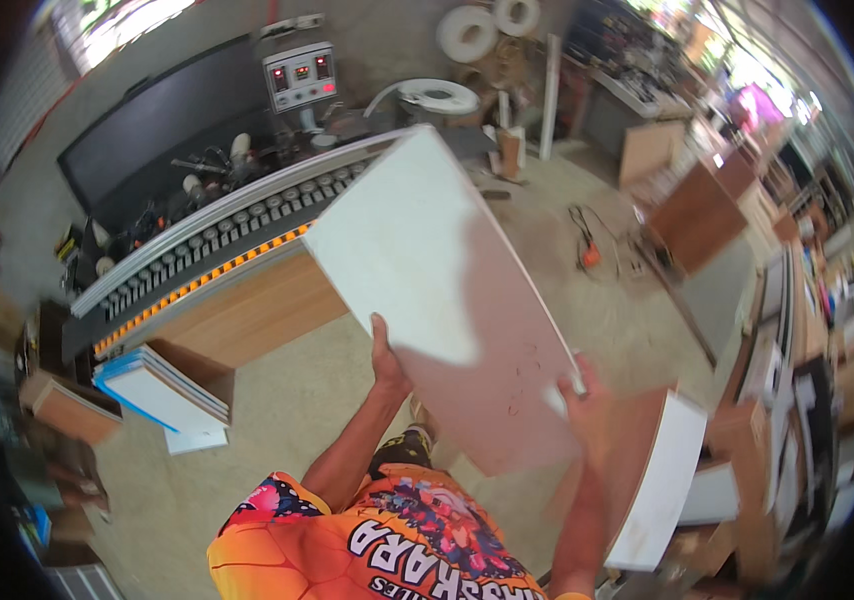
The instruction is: The person feeds white rectangular panels into an edge banding machine to apply adhesive tape to the edges. They handle the panels one at a time, inspecting the edges after processing, and then place the finished pieces onto a nearby furniture frame.
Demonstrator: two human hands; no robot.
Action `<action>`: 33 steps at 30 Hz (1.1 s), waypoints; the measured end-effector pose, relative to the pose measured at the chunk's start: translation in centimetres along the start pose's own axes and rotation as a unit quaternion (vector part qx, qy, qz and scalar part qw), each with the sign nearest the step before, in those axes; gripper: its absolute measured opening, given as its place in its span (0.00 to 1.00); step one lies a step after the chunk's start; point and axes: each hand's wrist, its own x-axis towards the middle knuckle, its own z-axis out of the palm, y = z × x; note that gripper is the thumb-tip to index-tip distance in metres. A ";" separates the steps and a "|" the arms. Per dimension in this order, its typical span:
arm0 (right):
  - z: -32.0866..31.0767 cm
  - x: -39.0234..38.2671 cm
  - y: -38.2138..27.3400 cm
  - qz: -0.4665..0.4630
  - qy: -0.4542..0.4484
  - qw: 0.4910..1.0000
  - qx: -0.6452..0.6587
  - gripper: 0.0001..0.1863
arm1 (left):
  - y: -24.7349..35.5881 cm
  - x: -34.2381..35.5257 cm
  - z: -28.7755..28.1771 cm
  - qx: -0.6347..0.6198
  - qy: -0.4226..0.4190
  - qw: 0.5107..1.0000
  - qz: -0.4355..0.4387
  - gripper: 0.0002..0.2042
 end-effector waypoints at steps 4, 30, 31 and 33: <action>8.0 17.5 8.5 -0.106 -0.015 0.974 0.198 0.33 | -3.0 8.7 5.9 0.159 0.157 0.974 0.027 0.31; 20.5 73.6 23.6 0.028 -0.153 0.916 0.370 0.29 | -20.8 59.5 17.3 0.370 0.282 0.882 0.076 0.20; 21.1 74.9 24.2 0.037 -0.179 0.916 0.357 0.29 | -21.4 59.8 16.6 0.375 0.294 0.876 0.070 0.20; 22.1 76.3 22.9 0.073 -0.221 0.921 0.312 0.27 | -22.0 59.7 14.4 0.384 0.326 0.862 0.061 0.22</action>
